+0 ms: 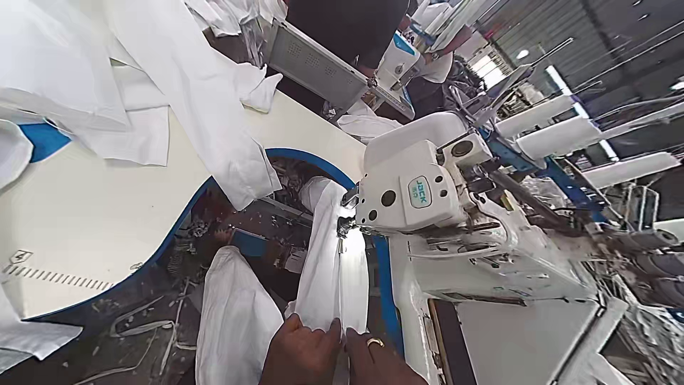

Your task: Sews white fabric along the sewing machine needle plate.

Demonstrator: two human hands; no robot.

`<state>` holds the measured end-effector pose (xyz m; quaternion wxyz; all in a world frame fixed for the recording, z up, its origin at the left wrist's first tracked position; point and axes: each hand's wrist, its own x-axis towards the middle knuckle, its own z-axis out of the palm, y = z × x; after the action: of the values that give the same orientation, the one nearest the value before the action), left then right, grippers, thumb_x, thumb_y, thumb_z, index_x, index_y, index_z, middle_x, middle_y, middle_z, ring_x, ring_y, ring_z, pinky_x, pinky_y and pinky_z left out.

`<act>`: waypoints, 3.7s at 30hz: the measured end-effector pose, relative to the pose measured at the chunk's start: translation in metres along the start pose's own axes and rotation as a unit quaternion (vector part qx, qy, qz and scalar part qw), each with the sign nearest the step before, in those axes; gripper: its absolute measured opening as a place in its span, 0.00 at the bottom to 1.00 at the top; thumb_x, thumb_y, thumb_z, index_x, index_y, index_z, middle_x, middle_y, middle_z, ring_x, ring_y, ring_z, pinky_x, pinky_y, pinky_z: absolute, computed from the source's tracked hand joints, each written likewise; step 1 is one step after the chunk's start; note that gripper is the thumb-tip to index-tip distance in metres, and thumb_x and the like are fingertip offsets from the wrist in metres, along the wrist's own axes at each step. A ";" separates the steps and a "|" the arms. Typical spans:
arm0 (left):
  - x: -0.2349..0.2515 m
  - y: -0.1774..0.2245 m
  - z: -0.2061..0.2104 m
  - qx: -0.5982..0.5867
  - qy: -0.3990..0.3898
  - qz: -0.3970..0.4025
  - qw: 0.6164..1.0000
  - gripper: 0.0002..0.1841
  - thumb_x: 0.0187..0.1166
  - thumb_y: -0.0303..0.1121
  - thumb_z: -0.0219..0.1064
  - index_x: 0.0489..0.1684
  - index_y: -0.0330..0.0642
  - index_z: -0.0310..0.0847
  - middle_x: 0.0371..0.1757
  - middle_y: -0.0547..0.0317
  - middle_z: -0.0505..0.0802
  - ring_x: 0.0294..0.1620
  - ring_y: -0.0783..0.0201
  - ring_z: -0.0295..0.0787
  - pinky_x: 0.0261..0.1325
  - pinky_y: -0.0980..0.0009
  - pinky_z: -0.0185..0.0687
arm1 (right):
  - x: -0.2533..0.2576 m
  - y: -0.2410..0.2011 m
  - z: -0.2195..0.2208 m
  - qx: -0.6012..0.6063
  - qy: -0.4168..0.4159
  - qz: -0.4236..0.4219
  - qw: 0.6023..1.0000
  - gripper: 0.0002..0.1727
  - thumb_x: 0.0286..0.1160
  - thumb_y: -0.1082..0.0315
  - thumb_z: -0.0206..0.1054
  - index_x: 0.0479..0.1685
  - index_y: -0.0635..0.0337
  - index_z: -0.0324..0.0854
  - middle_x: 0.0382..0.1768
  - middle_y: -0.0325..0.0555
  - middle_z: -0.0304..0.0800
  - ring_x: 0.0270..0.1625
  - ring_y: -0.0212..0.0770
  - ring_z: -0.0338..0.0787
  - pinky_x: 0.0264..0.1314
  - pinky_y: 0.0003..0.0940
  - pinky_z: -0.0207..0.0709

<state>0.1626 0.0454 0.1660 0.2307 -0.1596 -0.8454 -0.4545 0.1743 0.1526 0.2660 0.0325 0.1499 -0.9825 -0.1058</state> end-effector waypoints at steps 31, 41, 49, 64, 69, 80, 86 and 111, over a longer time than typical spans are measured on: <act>-0.003 -0.009 0.007 -0.103 -0.063 -0.057 0.991 0.17 0.73 0.30 0.61 0.52 0.34 0.94 0.14 0.55 0.86 0.14 0.57 0.81 0.20 0.58 0.73 | -0.045 0.019 0.030 0.404 0.123 0.003 0.906 0.04 0.62 0.76 0.73 0.26 0.67 0.92 0.27 0.53 0.90 0.29 0.33 0.86 0.34 0.19 0.78; 0.048 -0.081 0.019 -0.518 -0.269 -0.076 0.808 0.09 0.76 0.22 0.63 0.25 0.34 0.85 0.21 0.74 0.85 0.24 0.89 0.76 0.31 0.87 0.72 | 0.020 -0.003 0.039 0.251 0.099 -0.134 0.953 0.03 0.52 0.76 0.69 0.19 0.62 0.87 0.23 0.47 0.86 0.26 0.39 0.86 0.27 0.25 0.79; 0.039 -0.068 0.022 -0.427 -0.186 -0.104 0.879 0.10 0.77 0.28 0.63 0.32 0.35 0.90 0.26 0.64 0.91 0.29 0.79 0.84 0.37 0.74 0.78 | 0.034 0.003 0.038 0.222 0.096 -0.175 0.954 0.04 0.50 0.75 0.68 0.17 0.58 0.86 0.25 0.47 0.87 0.28 0.41 0.89 0.28 0.30 0.81; 0.050 -0.059 -0.020 0.011 -0.059 0.048 0.997 0.11 0.74 0.35 0.65 0.26 0.43 0.93 0.17 0.57 0.89 0.19 0.56 0.85 0.44 0.49 0.75 | 0.014 0.055 0.022 0.178 -0.221 0.108 0.953 0.22 0.71 0.75 0.70 0.66 0.70 0.81 0.43 0.65 0.93 0.48 0.68 0.93 0.51 0.66 0.80; 0.031 -0.032 -0.011 0.039 -0.035 0.099 0.994 0.10 0.72 0.31 0.65 0.21 0.43 0.89 0.15 0.60 0.88 0.17 0.60 0.84 0.46 0.51 0.76 | -0.013 0.062 -0.033 0.141 -0.190 -0.046 0.970 0.10 0.71 0.69 0.70 0.40 0.67 0.91 0.26 0.62 0.91 0.32 0.67 0.93 0.33 0.64 0.81; -0.007 -0.015 0.021 -0.033 0.034 0.001 0.999 0.15 0.75 0.33 0.61 0.36 0.40 0.97 0.09 0.60 0.83 0.09 0.62 0.74 0.21 0.66 0.68 | -0.039 0.026 -0.007 0.149 -0.164 -0.157 0.962 0.08 0.72 0.72 0.68 0.31 0.68 0.90 0.24 0.58 0.90 0.34 0.61 0.94 0.32 0.53 0.81; 0.008 -0.014 0.010 -0.013 0.018 0.009 1.000 0.15 0.76 0.34 0.61 0.34 0.40 0.96 0.06 0.61 0.77 0.07 0.63 0.71 0.16 0.67 0.63 | -0.022 0.043 -0.021 0.147 -0.174 -0.155 0.961 0.12 0.74 0.69 0.67 0.28 0.68 0.89 0.24 0.58 0.89 0.33 0.63 0.92 0.28 0.54 0.80; 0.002 0.000 0.008 0.020 0.013 -0.003 1.000 0.10 0.65 0.26 0.64 0.27 0.43 0.95 0.27 0.55 0.88 0.27 0.59 0.86 0.27 0.71 0.80 | -0.011 0.045 0.006 0.255 -0.117 -0.184 0.942 0.10 0.69 0.72 0.68 0.30 0.72 0.90 0.28 0.59 0.92 0.41 0.62 0.93 0.58 0.63 0.76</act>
<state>0.1591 0.0525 0.1635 0.2437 -0.1465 -0.8519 -0.4398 0.1713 0.1985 0.2699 -0.1425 0.3179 -0.9286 0.1277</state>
